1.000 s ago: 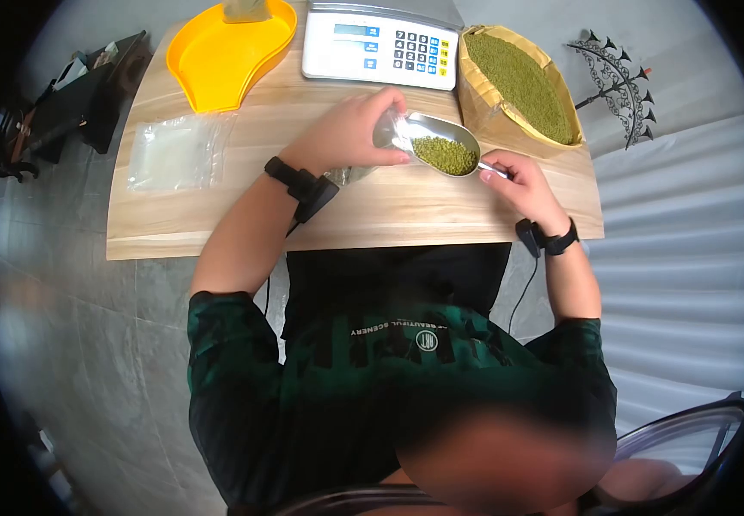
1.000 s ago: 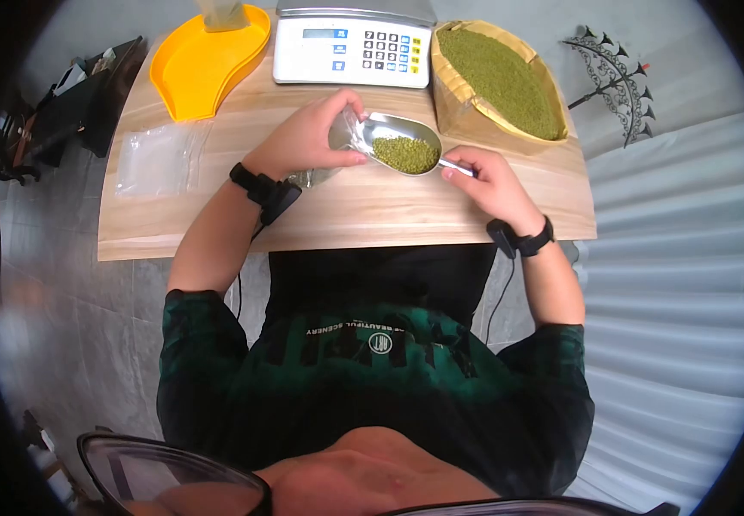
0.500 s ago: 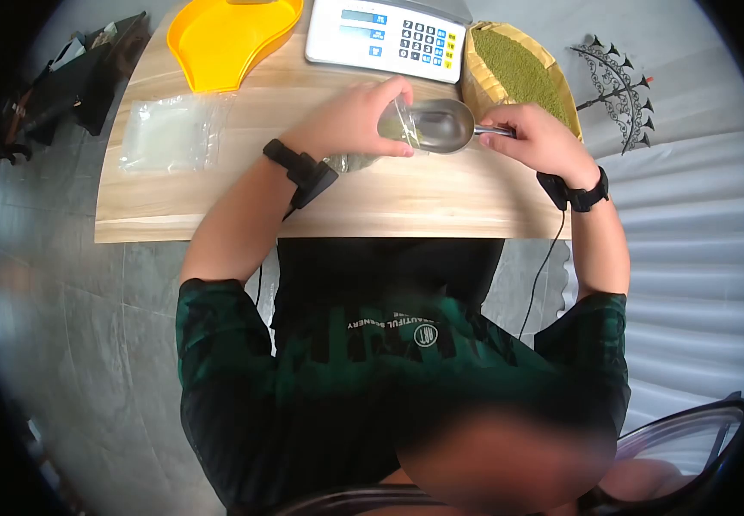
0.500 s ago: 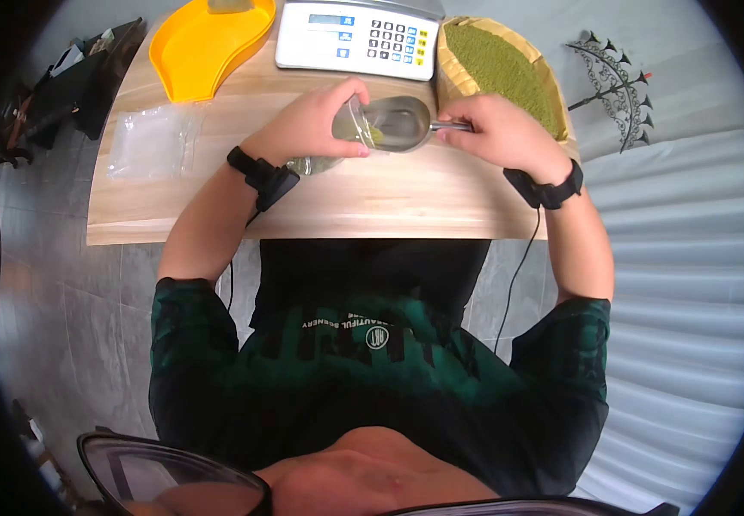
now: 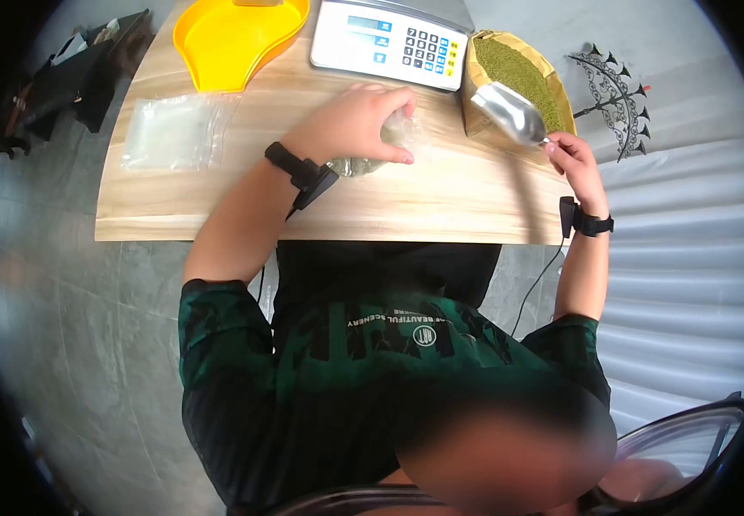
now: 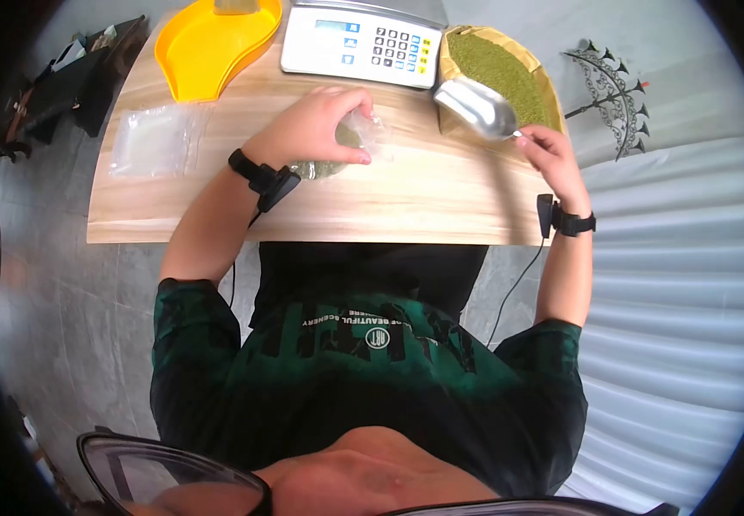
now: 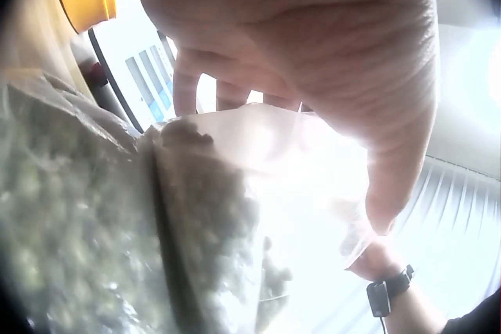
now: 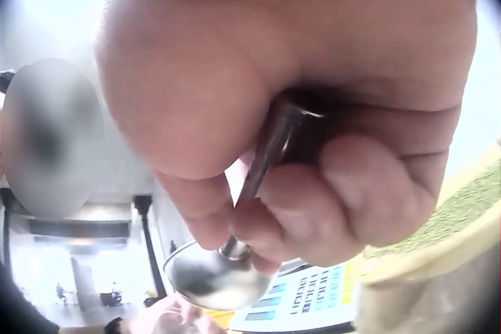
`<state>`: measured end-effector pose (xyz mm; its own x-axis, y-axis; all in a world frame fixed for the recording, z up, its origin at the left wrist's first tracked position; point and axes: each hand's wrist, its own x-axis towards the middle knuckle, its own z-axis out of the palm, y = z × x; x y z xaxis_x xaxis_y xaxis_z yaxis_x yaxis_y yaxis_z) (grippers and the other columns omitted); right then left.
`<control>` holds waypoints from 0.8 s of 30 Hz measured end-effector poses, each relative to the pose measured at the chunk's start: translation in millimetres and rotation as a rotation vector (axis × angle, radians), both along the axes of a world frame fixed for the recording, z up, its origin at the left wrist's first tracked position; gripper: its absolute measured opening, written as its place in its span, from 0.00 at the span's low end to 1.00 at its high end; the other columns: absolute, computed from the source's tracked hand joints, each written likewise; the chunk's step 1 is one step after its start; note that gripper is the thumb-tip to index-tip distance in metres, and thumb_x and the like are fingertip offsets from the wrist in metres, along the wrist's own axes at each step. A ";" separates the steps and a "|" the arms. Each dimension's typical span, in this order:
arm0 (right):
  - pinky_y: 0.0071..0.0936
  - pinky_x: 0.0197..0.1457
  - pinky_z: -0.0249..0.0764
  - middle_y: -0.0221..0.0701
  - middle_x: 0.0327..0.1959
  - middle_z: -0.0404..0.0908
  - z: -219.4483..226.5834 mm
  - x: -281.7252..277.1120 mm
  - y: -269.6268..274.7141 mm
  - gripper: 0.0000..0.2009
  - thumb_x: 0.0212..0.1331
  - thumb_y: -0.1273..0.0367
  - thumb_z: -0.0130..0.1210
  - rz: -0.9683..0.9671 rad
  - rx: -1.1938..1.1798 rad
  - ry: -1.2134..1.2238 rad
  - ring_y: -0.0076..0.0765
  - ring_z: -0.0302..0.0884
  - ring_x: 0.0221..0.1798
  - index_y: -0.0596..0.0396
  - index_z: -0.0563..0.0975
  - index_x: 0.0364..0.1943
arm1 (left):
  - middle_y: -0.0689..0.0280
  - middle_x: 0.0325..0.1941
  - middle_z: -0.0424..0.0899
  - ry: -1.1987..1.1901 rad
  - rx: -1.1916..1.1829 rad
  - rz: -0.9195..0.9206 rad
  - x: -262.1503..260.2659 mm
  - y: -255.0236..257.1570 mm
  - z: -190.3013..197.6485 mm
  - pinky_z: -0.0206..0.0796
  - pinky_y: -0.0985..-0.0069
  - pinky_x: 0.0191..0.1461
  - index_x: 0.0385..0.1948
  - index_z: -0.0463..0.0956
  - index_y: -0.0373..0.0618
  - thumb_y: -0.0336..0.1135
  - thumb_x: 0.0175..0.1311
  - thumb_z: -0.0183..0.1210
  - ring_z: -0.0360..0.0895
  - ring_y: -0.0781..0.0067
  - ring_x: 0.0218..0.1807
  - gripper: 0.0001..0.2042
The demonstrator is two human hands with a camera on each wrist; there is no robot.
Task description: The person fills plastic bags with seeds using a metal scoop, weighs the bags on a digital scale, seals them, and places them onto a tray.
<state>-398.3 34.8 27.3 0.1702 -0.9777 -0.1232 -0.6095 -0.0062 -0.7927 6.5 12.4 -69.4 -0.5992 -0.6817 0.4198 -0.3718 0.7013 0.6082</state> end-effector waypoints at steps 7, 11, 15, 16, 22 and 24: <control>0.27 0.31 0.66 0.29 0.22 0.74 -50.0 -43.2 -24.7 0.13 0.58 0.64 0.62 -0.332 -0.398 0.500 0.24 0.69 0.26 0.62 0.81 0.38 | 0.58 0.43 0.81 -0.005 -0.035 -0.030 -0.6 0.1 1.9 0.67 0.64 0.56 0.42 0.74 0.44 0.44 0.53 0.66 0.77 0.53 0.50 0.18; 0.28 0.32 0.67 0.32 0.21 0.73 -59.9 -36.1 -32.0 0.15 0.55 0.64 0.63 -0.393 -0.398 0.425 0.27 0.70 0.27 0.61 0.81 0.41 | 0.57 0.43 0.82 -0.003 -0.059 -0.052 -2.6 0.3 3.6 0.68 0.66 0.56 0.44 0.76 0.43 0.41 0.58 0.60 0.78 0.53 0.49 0.16; 0.33 0.37 0.71 0.36 0.25 0.76 -57.4 -15.4 -6.5 0.14 0.56 0.66 0.60 -0.411 -0.438 0.354 0.35 0.74 0.30 0.59 0.79 0.44 | 0.57 0.43 0.84 0.086 0.078 -0.049 -4.7 -0.9 1.5 0.69 0.69 0.55 0.45 0.77 0.40 0.40 0.66 0.52 0.80 0.58 0.48 0.14; 0.34 0.41 0.71 0.38 0.29 0.78 -59.9 -2.0 3.9 0.14 0.57 0.66 0.59 -0.427 -0.746 0.565 0.39 0.76 0.35 0.58 0.79 0.44 | 0.58 0.43 0.84 0.133 0.105 -0.039 -4.3 -1.6 0.9 0.69 0.70 0.55 0.44 0.78 0.39 0.39 0.69 0.50 0.80 0.60 0.47 0.14; 0.41 0.54 0.71 0.41 0.44 0.77 -77.8 126.7 58.2 0.13 0.54 0.68 0.61 -0.134 -0.820 0.142 0.50 0.74 0.49 0.57 0.79 0.43 | 0.55 0.40 0.85 0.201 0.049 -0.002 -1.0 -0.3 -1.4 0.71 0.67 0.53 0.40 0.80 0.37 0.40 0.71 0.48 0.81 0.55 0.45 0.16; 0.40 0.57 0.70 0.42 0.50 0.74 -73.8 143.3 59.9 0.17 0.52 0.67 0.63 -0.121 -0.908 0.343 0.50 0.70 0.54 0.56 0.78 0.46 | 0.56 0.40 0.86 0.183 0.032 -0.024 1.0 -1.8 1.0 0.71 0.67 0.53 0.41 0.80 0.37 0.40 0.71 0.48 0.81 0.56 0.45 0.16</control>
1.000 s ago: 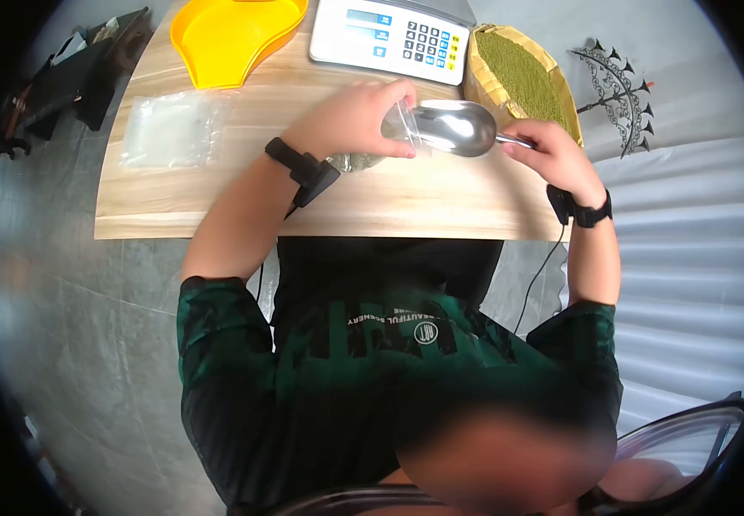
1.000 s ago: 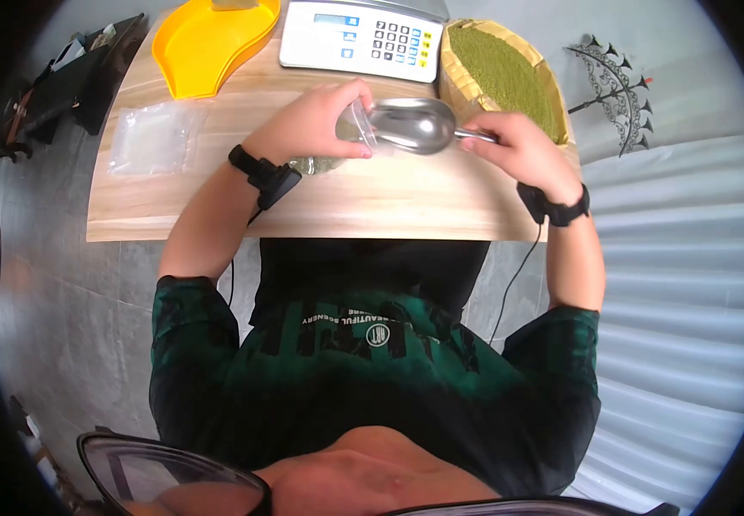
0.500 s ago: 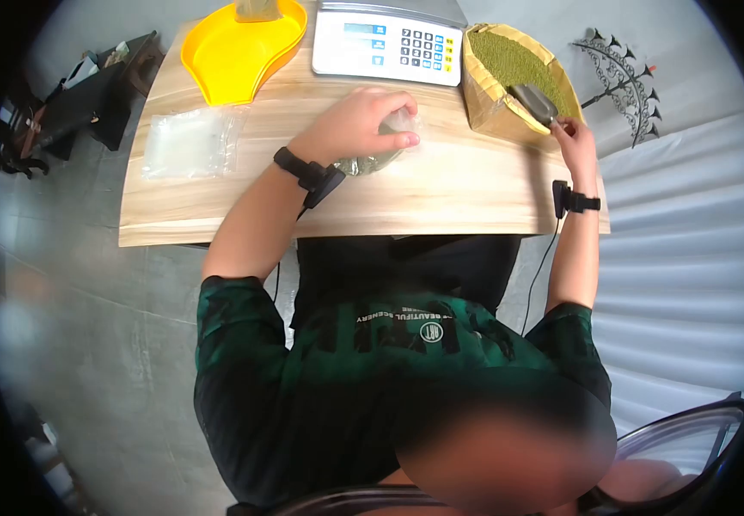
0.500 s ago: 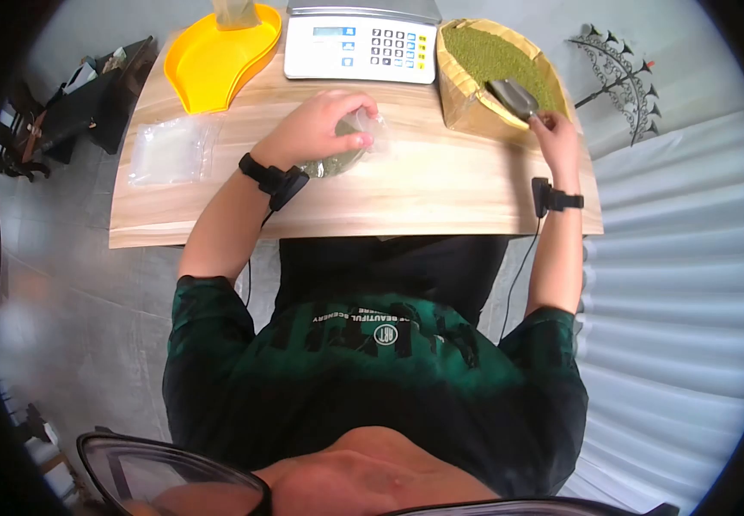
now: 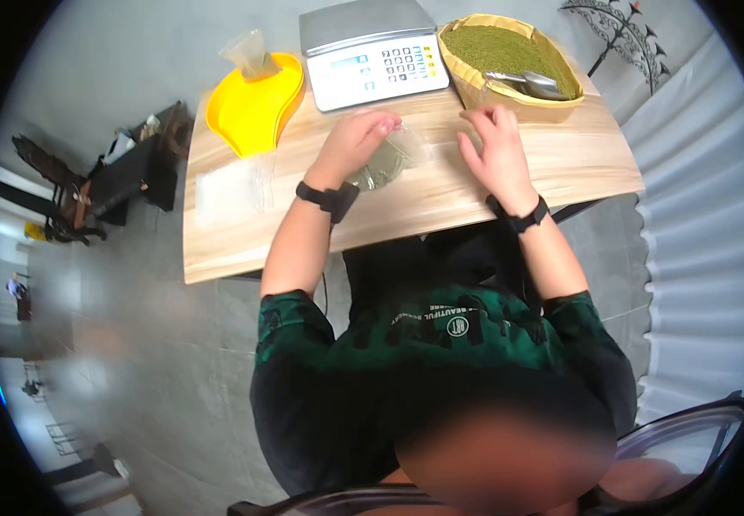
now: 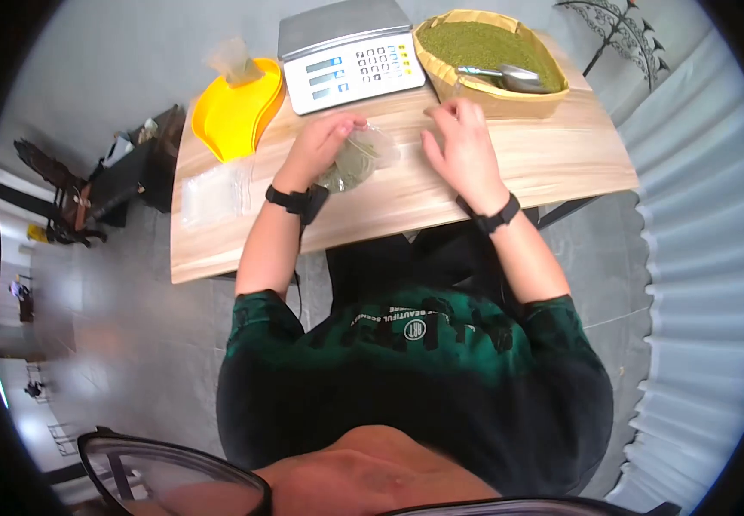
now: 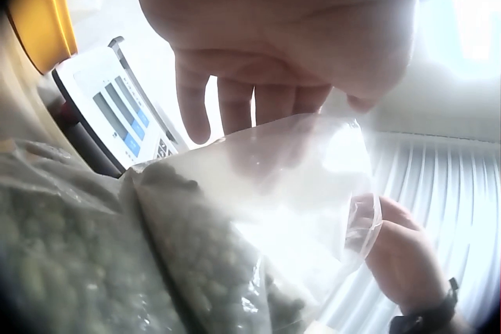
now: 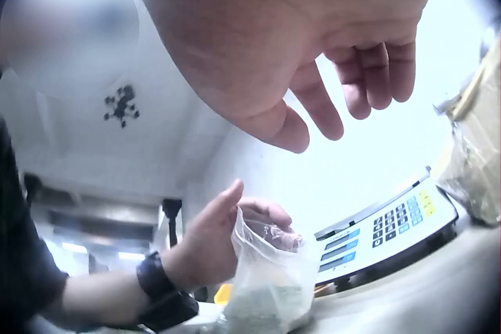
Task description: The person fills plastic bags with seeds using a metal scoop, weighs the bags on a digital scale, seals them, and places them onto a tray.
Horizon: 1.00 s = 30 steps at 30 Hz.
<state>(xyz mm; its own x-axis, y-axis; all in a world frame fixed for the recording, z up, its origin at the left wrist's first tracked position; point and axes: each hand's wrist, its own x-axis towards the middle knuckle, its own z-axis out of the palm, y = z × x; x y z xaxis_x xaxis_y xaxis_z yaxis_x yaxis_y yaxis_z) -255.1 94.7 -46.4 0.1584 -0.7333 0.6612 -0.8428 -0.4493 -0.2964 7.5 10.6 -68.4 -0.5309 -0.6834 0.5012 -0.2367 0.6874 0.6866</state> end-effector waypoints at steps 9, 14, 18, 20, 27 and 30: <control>0.39 0.58 0.68 0.41 0.49 0.74 4.7 -84.0 -37.4 0.19 0.52 0.69 0.63 -0.141 -0.308 -0.142 0.50 0.69 0.54 0.54 0.77 0.49 | 0.59 0.45 0.84 0.145 0.451 -0.026 7.1 -1.3 -8.9 0.67 0.73 0.58 0.45 0.79 0.33 0.44 0.72 0.50 0.79 0.68 0.50 0.19; 0.32 0.39 0.72 0.36 0.32 0.77 12.9 -17.9 -31.2 0.12 0.58 0.70 0.59 0.481 0.587 -0.369 0.38 0.76 0.34 0.57 0.77 0.45 | 0.60 0.42 0.85 0.031 0.372 0.021 5.8 0.2 11.6 0.68 0.74 0.54 0.44 0.80 0.36 0.30 0.68 0.50 0.80 0.68 0.47 0.12; 0.41 0.39 0.74 0.41 0.28 0.81 11.3 24.8 -36.3 0.16 0.61 0.60 0.58 0.636 0.742 -0.159 0.49 0.79 0.33 0.56 0.78 0.46 | 0.57 0.38 0.84 -0.102 0.270 0.084 4.1 3.5 26.2 0.70 0.73 0.51 0.44 0.81 0.36 0.27 0.64 0.51 0.81 0.63 0.44 0.12; 0.42 0.39 0.74 0.41 0.29 0.81 -13.2 32.7 -49.3 0.15 0.62 0.59 0.56 0.665 0.687 -0.104 0.50 0.79 0.33 0.54 0.79 0.45 | 0.57 0.39 0.84 -0.123 0.269 0.106 5.3 6.3 32.9 0.70 0.73 0.51 0.44 0.81 0.36 0.26 0.63 0.51 0.81 0.63 0.44 0.12; 0.47 0.38 0.72 0.41 0.28 0.81 12.8 38.3 -41.3 0.13 0.64 0.60 0.52 0.696 0.674 -0.042 0.53 0.79 0.34 0.54 0.79 0.33 | 0.58 0.50 0.85 -0.154 0.370 0.233 17.1 18.1 65.2 0.68 0.77 0.58 0.51 0.78 0.33 0.22 0.62 0.45 0.80 0.71 0.52 0.18; 0.47 0.37 0.72 0.42 0.27 0.80 6.0 40.7 -50.6 0.14 0.64 0.59 0.53 0.750 0.529 0.053 0.53 0.78 0.32 0.55 0.79 0.32 | 0.57 0.51 0.85 -0.099 0.343 0.281 20.2 19.3 69.9 0.67 0.78 0.58 0.52 0.78 0.32 0.21 0.61 0.45 0.79 0.72 0.54 0.19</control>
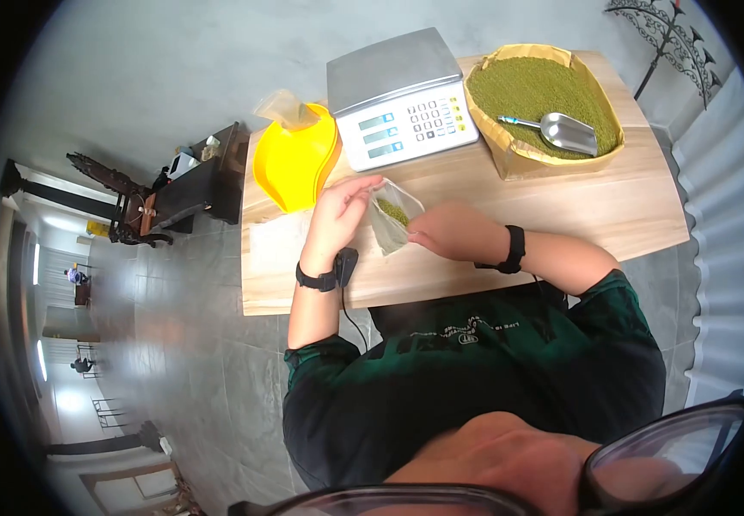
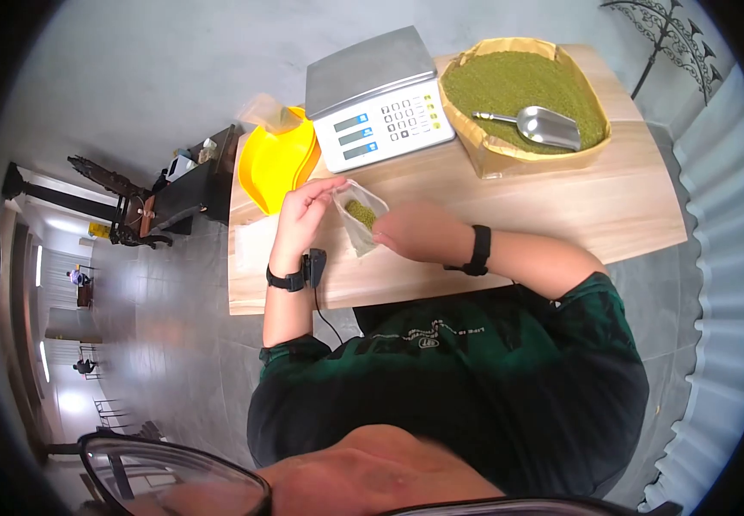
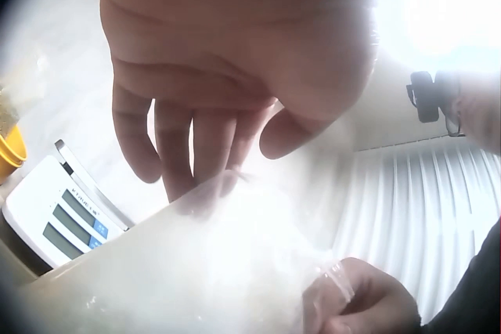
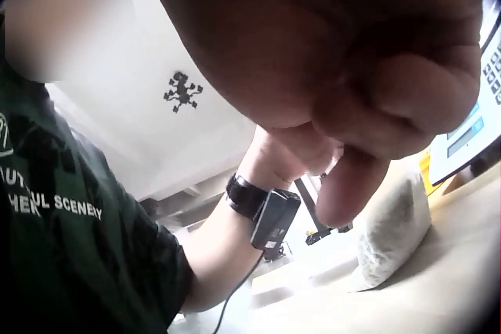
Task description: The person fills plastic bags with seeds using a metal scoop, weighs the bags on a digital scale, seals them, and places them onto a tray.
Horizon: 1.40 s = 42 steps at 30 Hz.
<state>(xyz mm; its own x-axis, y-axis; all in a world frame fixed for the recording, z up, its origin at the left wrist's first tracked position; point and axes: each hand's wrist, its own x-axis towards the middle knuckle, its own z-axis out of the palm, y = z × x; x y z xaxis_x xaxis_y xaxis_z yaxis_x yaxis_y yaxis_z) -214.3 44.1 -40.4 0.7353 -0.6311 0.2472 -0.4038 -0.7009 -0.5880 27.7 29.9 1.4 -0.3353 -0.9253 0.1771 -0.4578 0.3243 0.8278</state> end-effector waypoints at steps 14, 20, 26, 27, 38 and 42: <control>0.37 0.39 0.73 0.41 0.27 0.79 129.6 -21.1 -154.0 0.09 0.61 0.66 0.57 -0.171 -0.446 -0.314 0.48 0.76 0.32 0.59 0.78 0.33 | 0.57 0.79 0.52 0.417 0.009 -0.022 -23.8 -64.2 101.5 0.40 0.61 0.75 0.73 0.47 0.36 0.49 0.67 0.47 0.46 0.65 0.79 0.37; 0.39 0.42 0.74 0.43 0.31 0.81 155.2 -9.2 -235.6 0.07 0.59 0.69 0.56 -0.280 -0.406 -0.214 0.51 0.78 0.36 0.60 0.78 0.33 | 0.61 0.82 0.35 0.476 0.160 0.002 -36.4 -133.3 120.8 0.25 0.53 0.76 0.75 0.39 0.42 0.58 0.67 0.43 0.29 0.69 0.82 0.41; 0.41 0.41 0.74 0.43 0.30 0.81 144.9 -0.6 -294.9 0.06 0.57 0.70 0.55 -0.344 -0.371 -0.213 0.52 0.79 0.35 0.59 0.78 0.32 | 0.58 0.82 0.30 0.489 0.192 0.088 -49.9 -171.3 120.1 0.18 0.67 0.79 0.75 0.38 0.39 0.64 0.65 0.47 0.24 0.67 0.81 0.47; 0.41 0.41 0.74 0.43 0.30 0.81 140.0 2.2 -300.9 0.05 0.57 0.71 0.54 -0.358 -0.321 -0.180 0.51 0.79 0.35 0.59 0.78 0.32 | 0.58 0.82 0.30 0.488 0.188 0.087 -54.0 -172.4 117.2 0.18 0.67 0.79 0.75 0.38 0.39 0.64 0.65 0.47 0.24 0.67 0.81 0.47; 0.41 0.42 0.72 0.43 0.32 0.80 133.5 13.4 -328.2 0.05 0.59 0.71 0.52 -0.383 -0.340 -0.311 0.51 0.77 0.37 0.57 0.76 0.35 | 0.62 0.81 0.23 0.472 0.214 0.047 -59.8 -180.7 106.6 0.20 0.52 0.77 0.75 0.29 0.46 0.72 0.63 0.40 0.19 0.67 0.81 0.50; 0.39 0.43 0.72 0.42 0.31 0.79 121.7 12.6 -326.9 0.05 0.60 0.71 0.52 -0.381 -0.322 -0.174 0.49 0.76 0.36 0.58 0.75 0.36 | 0.54 0.81 0.24 0.400 0.237 0.109 -59.6 -174.9 95.3 0.19 0.63 0.80 0.74 0.28 0.40 0.71 0.64 0.43 0.20 0.62 0.81 0.52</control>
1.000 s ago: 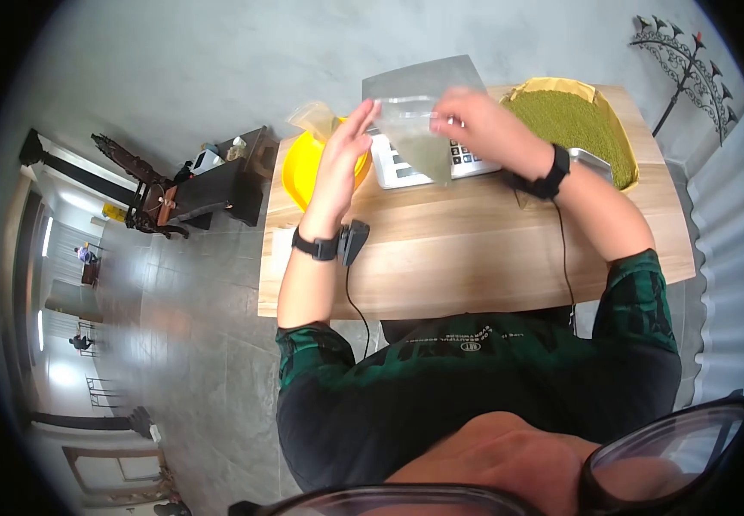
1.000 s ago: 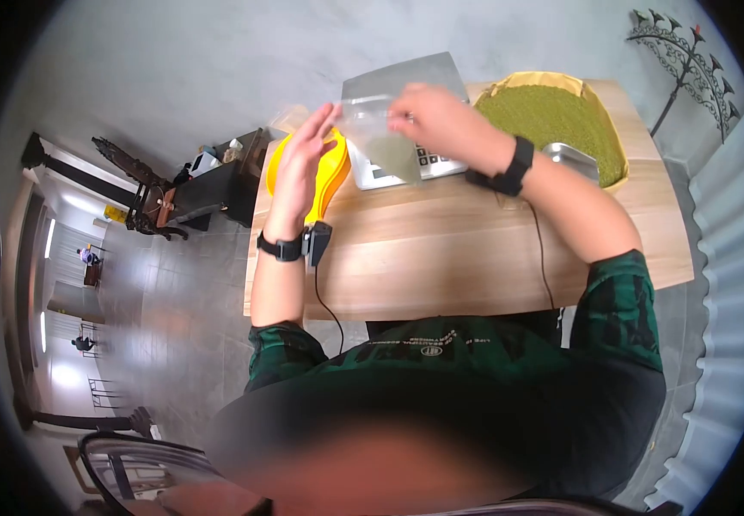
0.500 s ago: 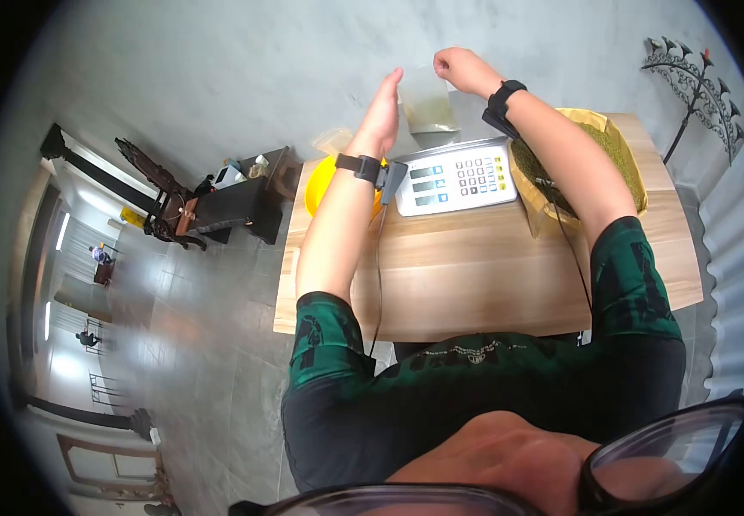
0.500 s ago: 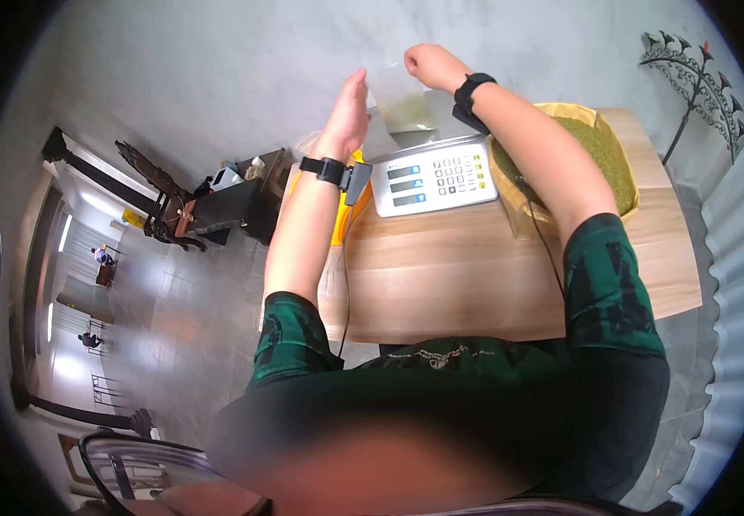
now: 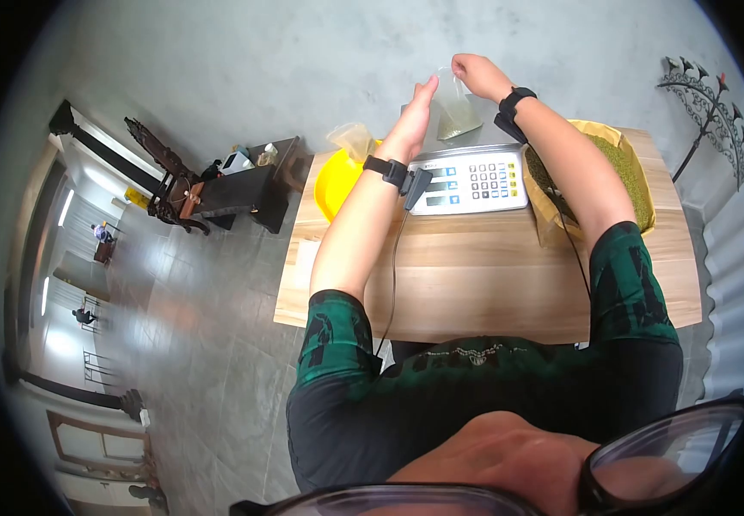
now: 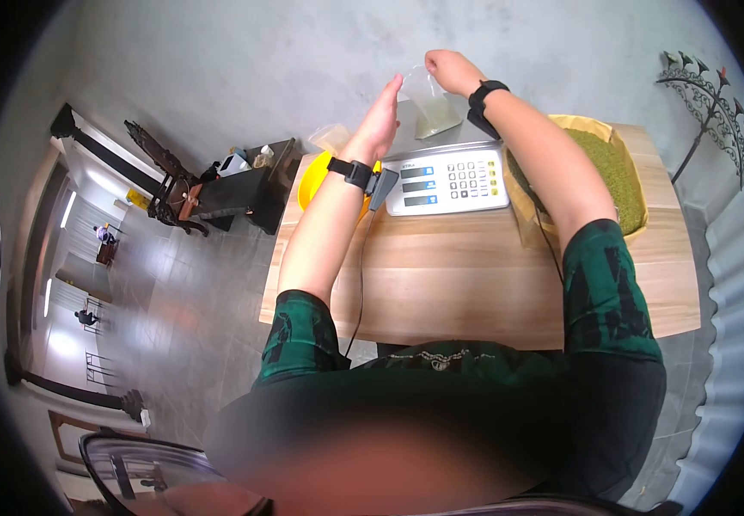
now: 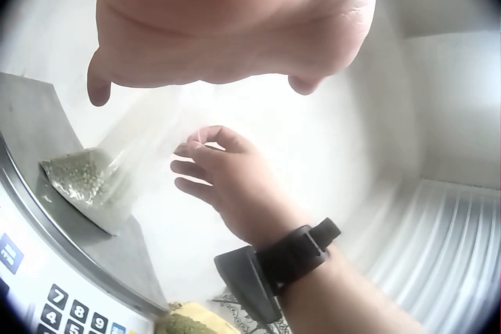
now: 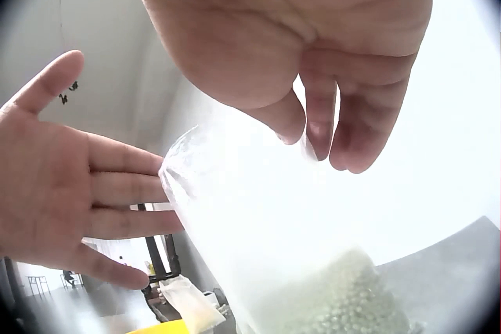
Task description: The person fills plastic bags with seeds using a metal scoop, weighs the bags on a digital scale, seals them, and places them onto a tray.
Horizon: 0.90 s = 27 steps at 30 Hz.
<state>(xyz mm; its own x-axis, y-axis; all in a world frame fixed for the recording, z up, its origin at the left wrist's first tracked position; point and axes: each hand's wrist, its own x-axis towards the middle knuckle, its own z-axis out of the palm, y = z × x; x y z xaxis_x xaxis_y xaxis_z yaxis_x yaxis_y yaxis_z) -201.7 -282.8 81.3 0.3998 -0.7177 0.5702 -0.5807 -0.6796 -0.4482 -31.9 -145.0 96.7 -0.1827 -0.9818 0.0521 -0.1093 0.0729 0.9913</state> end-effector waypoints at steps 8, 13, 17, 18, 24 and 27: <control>0.39 0.42 0.72 0.42 0.32 0.80 3.6 -6.3 10.7 0.05 0.61 0.71 0.52 -0.005 -0.073 -0.100 0.49 0.76 0.36 0.59 0.75 0.36 | 0.53 0.81 0.26 -0.036 -0.085 0.029 2.2 -11.1 -0.4 0.21 0.65 0.80 0.74 0.28 0.38 0.71 0.64 0.43 0.22 0.62 0.81 0.52; 0.40 0.44 0.73 0.43 0.33 0.81 -13.5 -12.7 17.4 0.06 0.60 0.70 0.50 0.026 -0.006 -0.113 0.51 0.79 0.38 0.57 0.77 0.36 | 0.53 0.81 0.30 -0.090 -0.097 0.017 8.2 -0.3 -13.2 0.23 0.65 0.80 0.74 0.31 0.36 0.67 0.68 0.43 0.26 0.62 0.81 0.48; 0.36 0.48 0.74 0.40 0.36 0.82 -17.1 -17.1 19.8 0.07 0.58 0.71 0.54 0.107 0.068 -0.160 0.46 0.80 0.42 0.56 0.77 0.39 | 0.52 0.81 0.33 -0.043 -0.148 0.019 11.9 3.8 -17.6 0.25 0.64 0.80 0.75 0.33 0.39 0.63 0.70 0.43 0.29 0.61 0.82 0.44; 0.36 0.49 0.75 0.39 0.38 0.82 -18.2 -18.7 17.7 0.09 0.57 0.71 0.55 0.117 0.081 -0.152 0.44 0.80 0.43 0.56 0.77 0.41 | 0.56 0.81 0.34 -0.053 -0.149 0.014 14.1 -0.3 -19.9 0.31 0.59 0.79 0.76 0.35 0.47 0.65 0.70 0.41 0.32 0.59 0.81 0.43; 0.35 0.49 0.75 0.43 0.42 0.80 -16.6 -17.8 25.1 0.17 0.57 0.70 0.56 0.036 -0.085 -0.180 0.46 0.79 0.43 0.56 0.72 0.51 | 0.57 0.78 0.49 0.003 -0.177 0.087 26.8 7.8 -23.6 0.45 0.58 0.75 0.75 0.44 0.52 0.62 0.71 0.41 0.50 0.58 0.77 0.37; 0.37 0.47 0.74 0.45 0.43 0.78 -6.3 -46.1 61.6 0.18 0.57 0.69 0.56 0.013 -0.032 -0.226 0.48 0.77 0.41 0.56 0.70 0.52 | 0.59 0.67 0.70 -0.006 -0.201 0.080 51.0 53.4 -33.4 0.58 0.65 0.68 0.71 0.55 0.51 0.53 0.74 0.46 0.68 0.66 0.67 0.29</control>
<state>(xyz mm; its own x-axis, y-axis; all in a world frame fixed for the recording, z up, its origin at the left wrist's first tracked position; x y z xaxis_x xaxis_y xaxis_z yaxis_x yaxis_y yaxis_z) -247.8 -221.2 75.0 0.2684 -0.6931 0.6690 -0.4588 -0.7027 -0.5438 19.1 -91.7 63.2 -0.1057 -0.9630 0.2479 -0.1286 0.2605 0.9569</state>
